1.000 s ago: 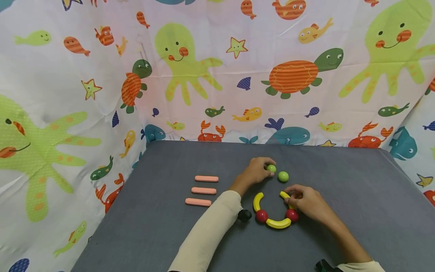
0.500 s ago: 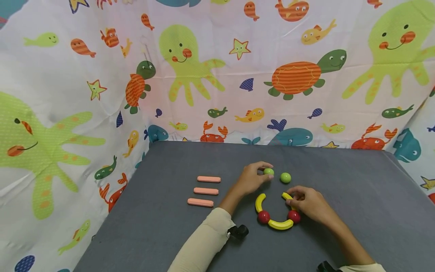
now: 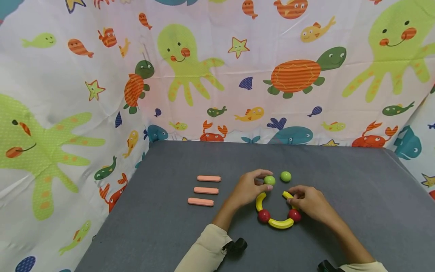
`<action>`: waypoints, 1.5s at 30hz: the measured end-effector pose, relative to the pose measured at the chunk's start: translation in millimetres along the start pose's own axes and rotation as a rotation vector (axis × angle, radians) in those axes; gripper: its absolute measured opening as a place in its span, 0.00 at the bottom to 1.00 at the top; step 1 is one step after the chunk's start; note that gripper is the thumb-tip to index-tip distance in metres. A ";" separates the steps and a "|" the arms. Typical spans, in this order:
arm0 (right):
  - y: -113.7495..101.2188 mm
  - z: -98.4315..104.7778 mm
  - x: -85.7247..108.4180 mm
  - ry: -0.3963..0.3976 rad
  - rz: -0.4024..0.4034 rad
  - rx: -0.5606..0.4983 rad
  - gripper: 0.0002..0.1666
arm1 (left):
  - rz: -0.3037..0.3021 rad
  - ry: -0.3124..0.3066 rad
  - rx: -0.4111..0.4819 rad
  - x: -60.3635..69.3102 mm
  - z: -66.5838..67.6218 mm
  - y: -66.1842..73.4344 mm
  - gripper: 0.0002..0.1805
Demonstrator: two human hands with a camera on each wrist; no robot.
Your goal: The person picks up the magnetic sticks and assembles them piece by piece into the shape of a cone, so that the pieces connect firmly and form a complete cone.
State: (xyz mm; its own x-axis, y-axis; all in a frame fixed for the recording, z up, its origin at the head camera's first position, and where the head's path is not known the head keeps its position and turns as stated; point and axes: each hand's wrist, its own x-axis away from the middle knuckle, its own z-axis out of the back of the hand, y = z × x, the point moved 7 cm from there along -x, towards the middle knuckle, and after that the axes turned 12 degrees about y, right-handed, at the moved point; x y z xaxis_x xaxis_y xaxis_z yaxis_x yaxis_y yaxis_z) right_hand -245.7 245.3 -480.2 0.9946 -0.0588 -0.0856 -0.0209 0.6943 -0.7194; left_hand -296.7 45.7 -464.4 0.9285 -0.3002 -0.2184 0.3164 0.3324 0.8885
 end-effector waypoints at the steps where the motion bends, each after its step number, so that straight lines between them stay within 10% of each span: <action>1: 0.0 0.0 -0.2 -0.001 -0.001 0.002 0.22 | 0.001 -0.002 -0.002 2.0 -0.4 0.0 0.23; 45: -11.4 -4.8 4.2 0.004 0.041 -0.020 0.16 | 0.044 -0.020 0.016 13.9 -19.0 -14.3 0.18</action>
State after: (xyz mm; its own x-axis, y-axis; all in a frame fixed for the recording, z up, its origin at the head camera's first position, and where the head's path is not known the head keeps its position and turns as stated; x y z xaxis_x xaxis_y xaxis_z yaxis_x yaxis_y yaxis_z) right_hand -241.8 233.7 -475.7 0.9924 -0.0335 -0.1184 -0.0639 0.6820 -0.7286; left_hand -284.6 53.8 -487.9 0.9372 -0.3040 -0.1712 0.2725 0.3315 0.9032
